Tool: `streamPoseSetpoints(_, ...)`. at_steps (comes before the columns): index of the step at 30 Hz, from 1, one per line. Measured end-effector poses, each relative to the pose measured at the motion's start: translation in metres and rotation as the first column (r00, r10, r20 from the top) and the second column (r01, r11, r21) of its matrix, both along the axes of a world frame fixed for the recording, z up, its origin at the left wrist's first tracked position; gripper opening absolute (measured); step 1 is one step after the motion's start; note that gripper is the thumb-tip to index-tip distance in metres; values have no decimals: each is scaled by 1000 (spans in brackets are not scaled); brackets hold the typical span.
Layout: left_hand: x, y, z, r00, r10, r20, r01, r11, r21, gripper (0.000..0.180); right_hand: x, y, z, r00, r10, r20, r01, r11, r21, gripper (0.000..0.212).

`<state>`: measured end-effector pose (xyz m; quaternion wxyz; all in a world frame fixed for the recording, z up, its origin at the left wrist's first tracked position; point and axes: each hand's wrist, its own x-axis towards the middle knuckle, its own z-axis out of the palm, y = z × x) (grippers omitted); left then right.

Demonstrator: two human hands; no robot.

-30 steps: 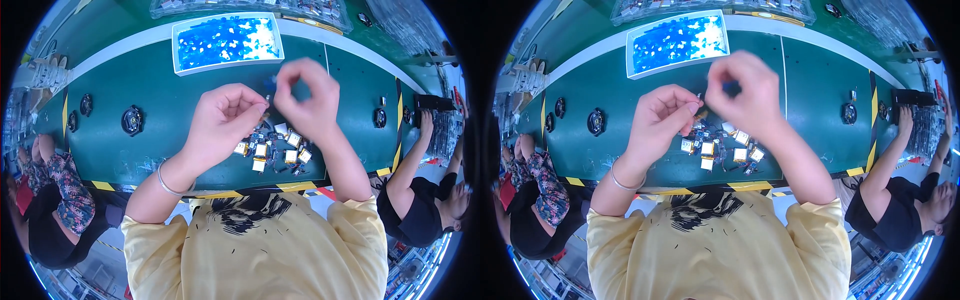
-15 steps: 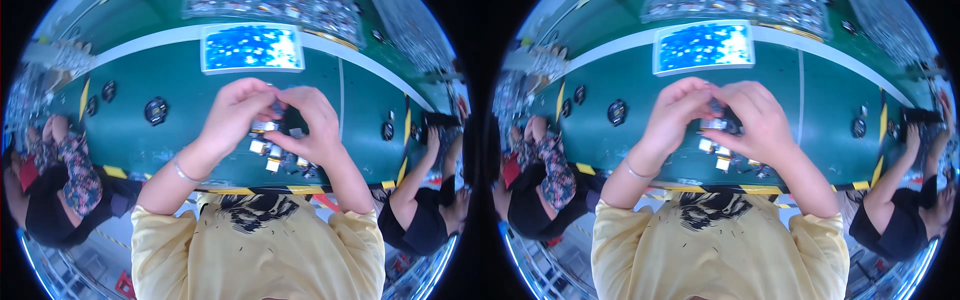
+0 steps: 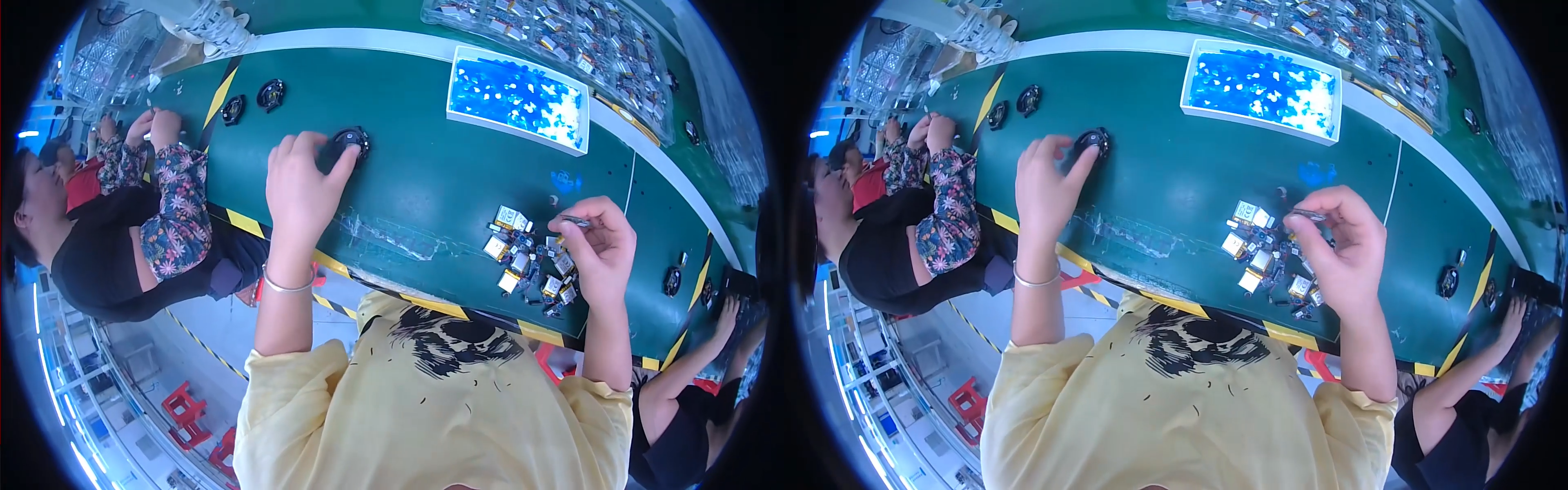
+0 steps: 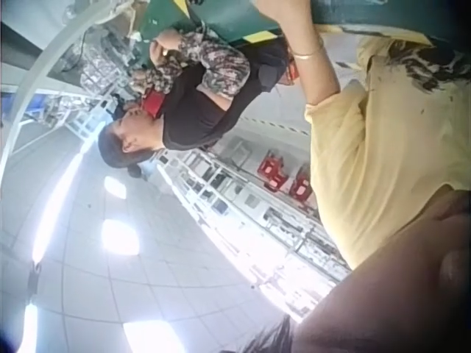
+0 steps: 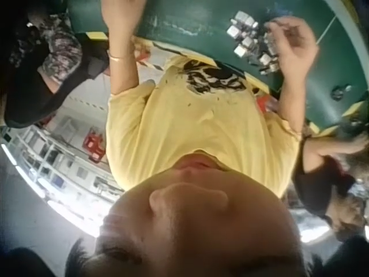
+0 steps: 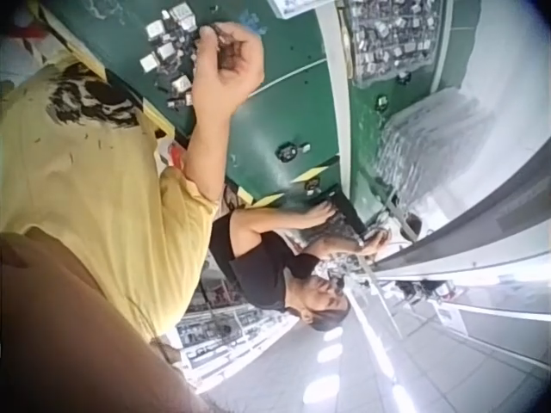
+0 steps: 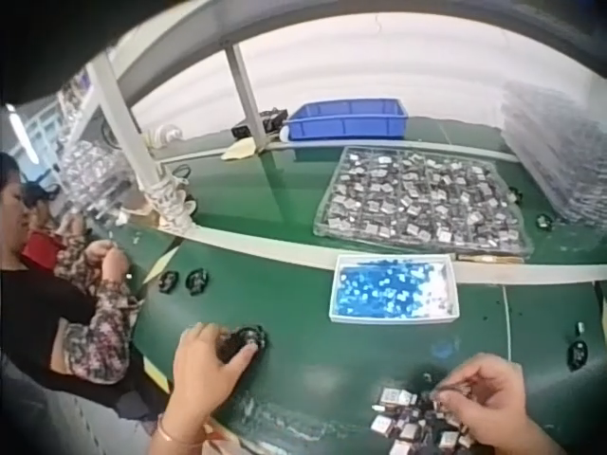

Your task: The person assembles electronic components by hand, inserting circuit boards and batteries into plastic casings.

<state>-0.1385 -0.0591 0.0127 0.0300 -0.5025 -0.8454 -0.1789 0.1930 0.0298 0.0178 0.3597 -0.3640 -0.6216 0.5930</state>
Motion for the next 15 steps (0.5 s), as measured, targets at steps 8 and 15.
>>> streamPoseSetpoints(8, 25, 29, -12, 745, -237, 623, 108, 965, 238, 14, -7, -4, 5, 996, -66, 57, 63, 996, 56, 18)
streamPoseSetpoints(15, 102, 81, 13, -17, -391, 920, 402, 840, 364, 15, -2, 4, 14, 979, -182, 88, 161, 964, 211, 10)
